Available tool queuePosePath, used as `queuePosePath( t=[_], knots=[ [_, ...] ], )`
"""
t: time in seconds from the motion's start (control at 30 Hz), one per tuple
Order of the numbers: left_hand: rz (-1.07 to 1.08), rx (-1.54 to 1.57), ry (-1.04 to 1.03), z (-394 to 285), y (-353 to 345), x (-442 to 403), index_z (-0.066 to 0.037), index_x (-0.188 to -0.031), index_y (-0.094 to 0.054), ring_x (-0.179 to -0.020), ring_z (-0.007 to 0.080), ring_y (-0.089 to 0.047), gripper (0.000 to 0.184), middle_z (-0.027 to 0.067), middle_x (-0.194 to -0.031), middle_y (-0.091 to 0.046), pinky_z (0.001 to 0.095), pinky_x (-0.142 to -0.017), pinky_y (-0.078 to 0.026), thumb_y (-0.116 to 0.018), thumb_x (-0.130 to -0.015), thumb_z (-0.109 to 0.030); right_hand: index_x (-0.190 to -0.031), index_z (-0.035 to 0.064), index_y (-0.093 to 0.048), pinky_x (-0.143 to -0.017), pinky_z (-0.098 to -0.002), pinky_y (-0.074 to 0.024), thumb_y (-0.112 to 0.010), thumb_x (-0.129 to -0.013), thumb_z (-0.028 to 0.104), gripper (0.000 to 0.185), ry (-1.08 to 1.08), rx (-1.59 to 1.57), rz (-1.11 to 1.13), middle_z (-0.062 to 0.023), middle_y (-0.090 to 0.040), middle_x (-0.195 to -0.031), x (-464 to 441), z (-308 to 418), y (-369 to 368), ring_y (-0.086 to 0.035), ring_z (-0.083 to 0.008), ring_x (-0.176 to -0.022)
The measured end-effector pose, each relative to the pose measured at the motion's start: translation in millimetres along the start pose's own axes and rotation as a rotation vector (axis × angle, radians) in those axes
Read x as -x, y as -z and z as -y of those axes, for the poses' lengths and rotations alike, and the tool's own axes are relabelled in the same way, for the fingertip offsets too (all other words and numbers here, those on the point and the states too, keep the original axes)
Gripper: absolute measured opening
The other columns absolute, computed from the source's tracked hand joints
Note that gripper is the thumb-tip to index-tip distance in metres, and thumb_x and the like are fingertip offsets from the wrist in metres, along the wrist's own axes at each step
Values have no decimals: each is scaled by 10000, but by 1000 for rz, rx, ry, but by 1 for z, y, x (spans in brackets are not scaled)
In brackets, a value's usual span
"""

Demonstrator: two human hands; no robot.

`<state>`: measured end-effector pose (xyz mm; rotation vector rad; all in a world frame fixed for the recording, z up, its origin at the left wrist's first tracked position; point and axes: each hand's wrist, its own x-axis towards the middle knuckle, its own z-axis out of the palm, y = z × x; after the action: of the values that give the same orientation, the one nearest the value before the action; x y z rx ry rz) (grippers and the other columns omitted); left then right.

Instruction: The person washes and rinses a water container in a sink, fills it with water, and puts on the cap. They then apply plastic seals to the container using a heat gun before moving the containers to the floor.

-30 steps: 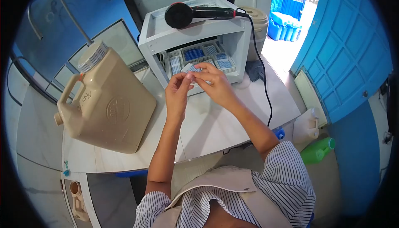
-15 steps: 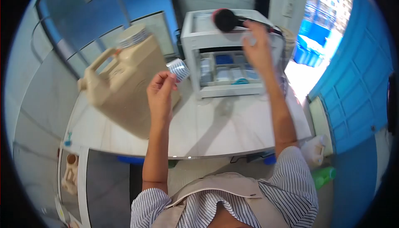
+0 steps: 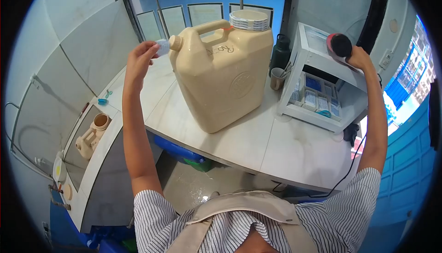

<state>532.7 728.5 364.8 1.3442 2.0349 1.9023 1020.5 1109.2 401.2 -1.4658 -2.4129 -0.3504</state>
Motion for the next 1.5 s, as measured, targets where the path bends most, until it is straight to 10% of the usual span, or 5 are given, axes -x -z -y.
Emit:
queuePosePath(
  t=[0.27,0.37,0.5,1.23,1.5],
  knots=[
    [306,40,-57,7,0,-34,-24,-897,-639,-717,81,-519,196,13,-764,-596,236,-630,-393,-627,-841,-212,-875,-6,-637,-678,-369,-473,-648,-681,248,319,-206,-340,-425,-183,-650,-797,70,40,24,-650,-289,-793],
    [313,-138,-268,-6,-5,-33,-4,-907,-632,-712,124,-529,205,38,-745,-588,266,-652,-420,-628,-827,-193,-923,37,-603,-560,-221,-440,-667,-774,308,316,-306,-1152,-410,-8,-570,-726,129,105,46,-542,-90,-586],
    [230,-453,-523,-6,-4,-34,8,-888,-613,-711,172,-552,174,86,-814,-589,281,-664,-448,-632,-813,-148,-919,-13,-598,-577,-239,-489,-662,-750,241,312,-284,-1602,-374,-61,-599,-734,187,167,55,-575,-118,-595],
    [319,-214,-519,17,-13,-44,10,-1205,-461,-885,324,-588,535,187,-951,-589,359,-805,-463,-696,-741,-118,-1013,-57,-507,-560,-291,-505,-625,-678,181,428,-200,-1898,-26,-132,-550,-785,254,304,59,-568,-177,-608],
    [114,260,-329,51,-41,-23,22,-1297,-348,-909,201,-566,705,129,-1037,-545,296,-780,-468,-737,-735,-147,-1011,-35,-534,-569,-267,-502,-636,-655,142,411,-178,-1744,38,-109,-574,-807,246,332,70,-577,-159,-610]
  ],
)
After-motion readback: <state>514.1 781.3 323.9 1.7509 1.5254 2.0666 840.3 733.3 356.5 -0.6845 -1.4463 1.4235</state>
